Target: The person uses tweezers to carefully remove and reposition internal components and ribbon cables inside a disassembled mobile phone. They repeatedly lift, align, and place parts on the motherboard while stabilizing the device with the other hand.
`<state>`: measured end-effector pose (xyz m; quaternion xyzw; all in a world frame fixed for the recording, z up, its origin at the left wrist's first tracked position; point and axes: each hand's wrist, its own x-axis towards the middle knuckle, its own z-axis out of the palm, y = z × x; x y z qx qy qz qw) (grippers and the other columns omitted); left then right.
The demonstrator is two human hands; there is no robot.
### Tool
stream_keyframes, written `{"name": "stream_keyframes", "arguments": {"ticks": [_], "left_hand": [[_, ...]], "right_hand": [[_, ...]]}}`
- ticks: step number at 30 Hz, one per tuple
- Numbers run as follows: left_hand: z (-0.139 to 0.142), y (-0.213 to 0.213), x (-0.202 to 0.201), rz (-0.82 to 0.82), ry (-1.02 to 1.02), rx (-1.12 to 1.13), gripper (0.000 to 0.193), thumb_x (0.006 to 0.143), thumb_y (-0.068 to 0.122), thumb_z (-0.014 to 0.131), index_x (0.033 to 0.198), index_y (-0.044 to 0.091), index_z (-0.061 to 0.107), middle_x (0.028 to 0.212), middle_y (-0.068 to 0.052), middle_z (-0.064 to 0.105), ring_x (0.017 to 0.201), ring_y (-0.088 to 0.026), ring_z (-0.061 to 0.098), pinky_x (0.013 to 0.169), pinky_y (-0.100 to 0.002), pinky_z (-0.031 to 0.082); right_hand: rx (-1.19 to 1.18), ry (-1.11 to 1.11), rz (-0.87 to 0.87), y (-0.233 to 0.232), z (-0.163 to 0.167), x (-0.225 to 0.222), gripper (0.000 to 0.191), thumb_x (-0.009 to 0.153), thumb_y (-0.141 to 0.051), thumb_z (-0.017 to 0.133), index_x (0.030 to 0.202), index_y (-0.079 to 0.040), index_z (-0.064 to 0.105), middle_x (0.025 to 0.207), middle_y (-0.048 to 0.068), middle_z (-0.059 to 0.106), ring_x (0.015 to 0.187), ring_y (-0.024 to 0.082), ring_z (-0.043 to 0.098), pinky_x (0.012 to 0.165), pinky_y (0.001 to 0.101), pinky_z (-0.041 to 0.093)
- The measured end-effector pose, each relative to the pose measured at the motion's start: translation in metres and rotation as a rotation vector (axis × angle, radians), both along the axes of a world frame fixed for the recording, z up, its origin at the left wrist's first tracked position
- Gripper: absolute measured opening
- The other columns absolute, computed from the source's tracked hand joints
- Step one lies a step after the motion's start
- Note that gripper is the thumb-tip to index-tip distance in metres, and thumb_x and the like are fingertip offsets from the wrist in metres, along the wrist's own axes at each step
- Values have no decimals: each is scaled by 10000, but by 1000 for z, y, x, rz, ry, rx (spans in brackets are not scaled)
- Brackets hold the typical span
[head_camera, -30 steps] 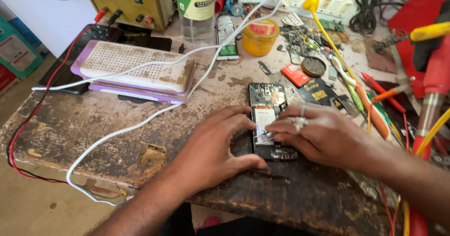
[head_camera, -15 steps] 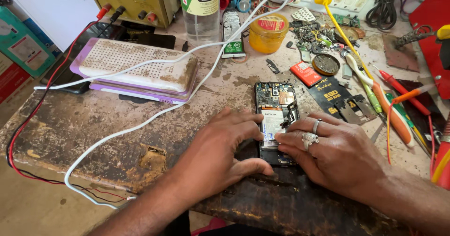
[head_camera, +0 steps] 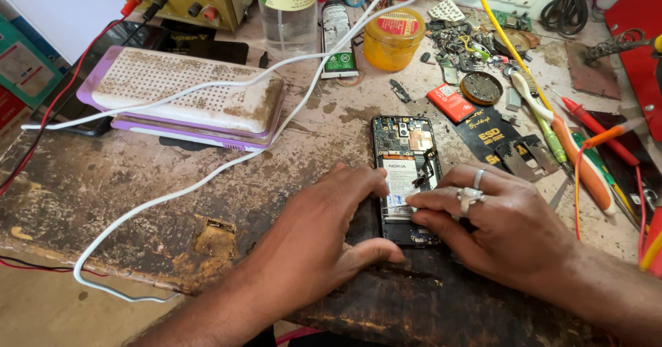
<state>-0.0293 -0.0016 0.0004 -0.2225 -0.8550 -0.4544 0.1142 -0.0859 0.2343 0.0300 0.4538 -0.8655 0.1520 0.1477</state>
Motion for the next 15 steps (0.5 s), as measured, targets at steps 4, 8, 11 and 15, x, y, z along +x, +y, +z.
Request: {"name": "stream_keyframes", "arguments": {"ticks": [4,8,11,15], "left_hand": [[-1,-2,1,-4,18,-10,637,720,344,892,1196,49,590,1161,-171,689,1114,-388,660,934,-455,523],[-4,-1,0,-43,164,-38,545,771,327,878,1147,31,618,1275,-197,688,1222,-413,631,1119,-520,430],[-5,-2,-3,-64,167,-55,483,792,319,861,1110,28,642,1310,-216,674,1279,-415,608,1191,-548,376],[-6,-3,-2,-65,139,-42,461,793,309,853,1106,28,663,1315,-222,672,1290,-415,597,1194,-548,362]], "right_hand": [[-41,-49,60,2,0,-2,216,787,-213,803,992,-144,810,780,45,723,677,219,719,611,373,578],[-22,-54,4,-1,-1,1,200,767,-202,805,962,-156,814,793,64,733,681,241,724,600,385,576],[-21,-20,1,-4,-1,-1,201,774,-201,802,971,-163,812,829,77,740,722,252,734,622,384,583],[9,61,-30,-6,-6,2,181,758,-184,800,936,-150,809,836,93,726,711,276,714,623,410,572]]}}
